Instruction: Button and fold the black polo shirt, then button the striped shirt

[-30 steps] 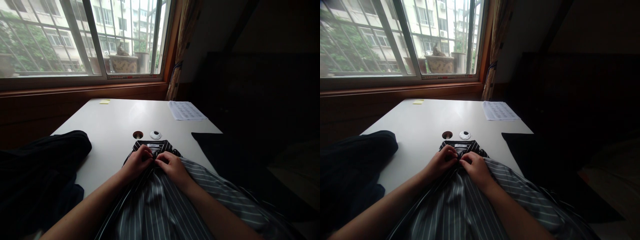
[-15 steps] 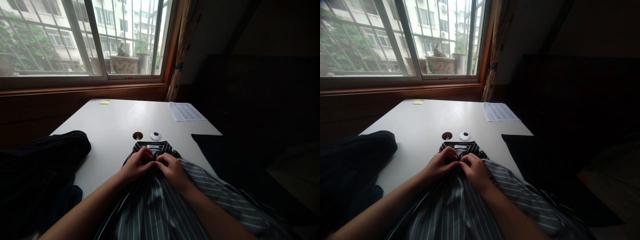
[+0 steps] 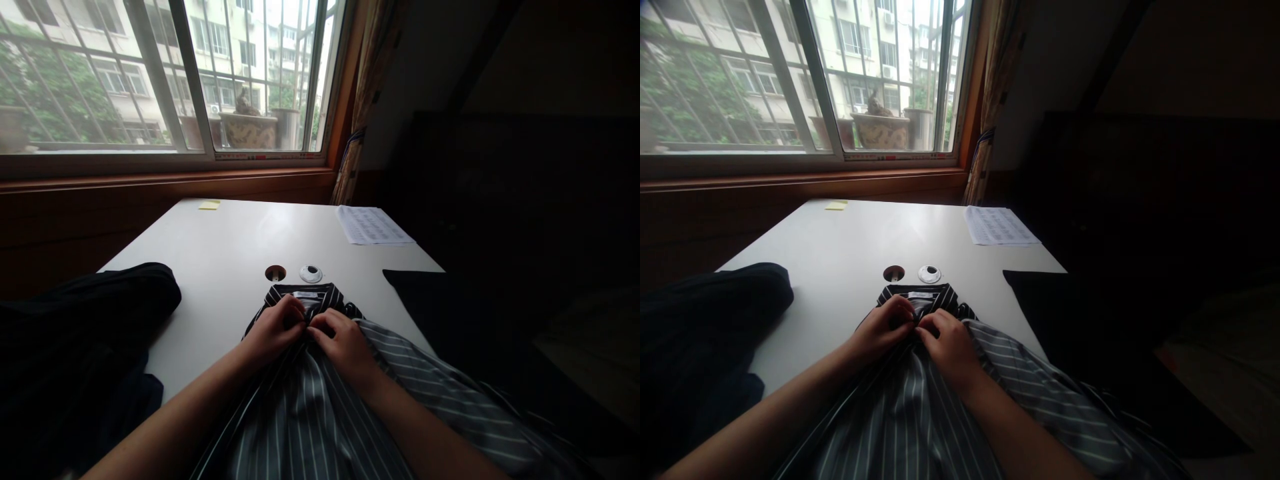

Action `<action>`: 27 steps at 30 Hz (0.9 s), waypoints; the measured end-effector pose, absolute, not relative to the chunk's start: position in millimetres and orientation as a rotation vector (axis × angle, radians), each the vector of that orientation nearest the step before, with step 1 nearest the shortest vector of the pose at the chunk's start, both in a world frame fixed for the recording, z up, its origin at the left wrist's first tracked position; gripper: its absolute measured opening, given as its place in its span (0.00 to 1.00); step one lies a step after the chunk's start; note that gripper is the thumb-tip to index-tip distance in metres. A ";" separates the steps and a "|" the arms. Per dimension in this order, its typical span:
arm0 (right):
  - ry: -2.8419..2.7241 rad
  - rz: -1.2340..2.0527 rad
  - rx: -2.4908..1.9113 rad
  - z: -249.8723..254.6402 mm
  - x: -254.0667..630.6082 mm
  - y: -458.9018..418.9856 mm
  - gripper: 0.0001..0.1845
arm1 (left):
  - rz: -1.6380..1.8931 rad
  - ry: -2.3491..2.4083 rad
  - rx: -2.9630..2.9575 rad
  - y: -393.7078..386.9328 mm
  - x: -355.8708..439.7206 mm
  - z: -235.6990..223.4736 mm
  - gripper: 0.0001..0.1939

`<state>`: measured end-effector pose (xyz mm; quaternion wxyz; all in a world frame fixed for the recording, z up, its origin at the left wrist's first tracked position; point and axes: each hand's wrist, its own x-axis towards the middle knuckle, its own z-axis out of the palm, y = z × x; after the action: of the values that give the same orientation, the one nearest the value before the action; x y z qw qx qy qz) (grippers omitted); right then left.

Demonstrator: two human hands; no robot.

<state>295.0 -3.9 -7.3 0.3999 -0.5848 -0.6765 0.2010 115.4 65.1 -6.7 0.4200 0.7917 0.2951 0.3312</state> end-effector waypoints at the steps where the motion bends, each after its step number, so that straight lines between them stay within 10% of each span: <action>1: -1.709 0.509 -1.478 -7.5 295.0 -3.9 0.03 | 0.835 0.742 1.984 65.4 115.4 -6.9 0.09; 27: -1.741 0.479 -1.551 -3.2 291.7 -6.6 0.05 | 0.800 0.741 1.988 63.8 116.2 -4.2 0.10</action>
<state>291.7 -6.6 -3.2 0.3715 -0.6048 -0.6791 0.1870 116.2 63.8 -4.2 0.4235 0.7943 0.2962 0.3195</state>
